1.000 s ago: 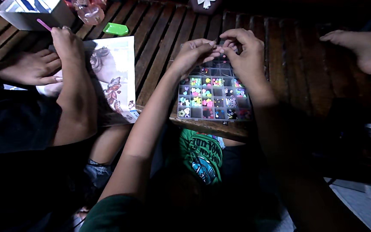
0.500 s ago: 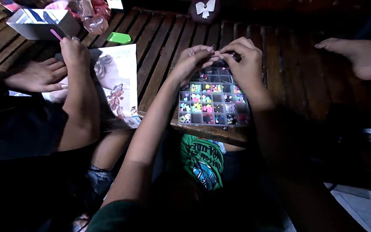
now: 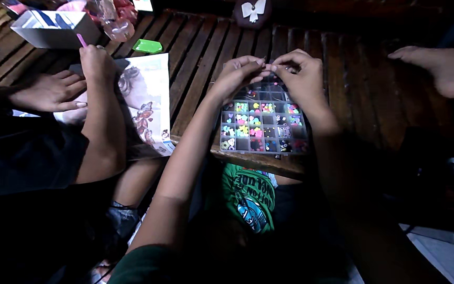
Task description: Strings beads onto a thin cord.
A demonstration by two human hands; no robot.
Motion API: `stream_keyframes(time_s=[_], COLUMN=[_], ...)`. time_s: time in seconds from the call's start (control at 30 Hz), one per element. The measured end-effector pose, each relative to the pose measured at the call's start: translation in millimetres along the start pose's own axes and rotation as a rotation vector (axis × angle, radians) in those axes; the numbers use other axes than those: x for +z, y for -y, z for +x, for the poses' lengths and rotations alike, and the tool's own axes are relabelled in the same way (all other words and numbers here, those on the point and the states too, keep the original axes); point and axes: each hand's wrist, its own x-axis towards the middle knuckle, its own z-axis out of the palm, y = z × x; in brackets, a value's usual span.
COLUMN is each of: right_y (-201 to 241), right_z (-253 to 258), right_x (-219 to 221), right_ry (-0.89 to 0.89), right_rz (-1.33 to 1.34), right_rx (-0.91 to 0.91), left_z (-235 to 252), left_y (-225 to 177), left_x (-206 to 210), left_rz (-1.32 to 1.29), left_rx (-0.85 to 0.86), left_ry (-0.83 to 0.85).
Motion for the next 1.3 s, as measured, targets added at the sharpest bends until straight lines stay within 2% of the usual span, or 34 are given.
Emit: stream_keyframes(time_s=[0.13,0.2,0.4,0.57,0.67,0.87,1.03,1.2,1.3], right_y=[4.3,2.4,-2.4,-3.7,-4.0,-3.4,-1.8,-3.4,-3.0], right_z=[1.6,2.1,0.7,-2.4,-3.7,-4.0,-2.5,-3.7,-1.7], right_x=[-6.3,-7.6,-8.8,-5.4,-4.9,0.1,-0.7,-2.9,-1.8], right_ry=[0.083,0.088,0.125,-0.012,-0.061,-0.063,-0.023,-0.015,-0.019], right_rz=[0.110,0.131,-0.057,-0.137,-0.153,-0.062,0.080,-0.113,0.033], right_rx=[0.197,0.218,0.108,-0.171,-0.237,-0.185,-0.062,-0.127,-0.052], left_z=[0.9,0.7,1.3,0.1,-0.7,-0.1,0.8,1.6,2.6], left_y=[2.7,3.2,5.0,0.3,-2.3,-0.8,0.3,1.6,3.3], left_x=[0.4,0.3,-1.5,0.8,0.5,-0.3,-1.8,0.0,-1.6], left_rz=[0.054,0.083,0.124,-0.007,-0.055,-0.045,-0.025,0.078,0.094], left_rx=[0.006,0.020,0.059,0.027,0.011,0.029,0.044,0.037,0.077], left_ry=[0.037,0.059,0.082,0.005,-0.006,-0.019,-0.017,-0.003,0.002])
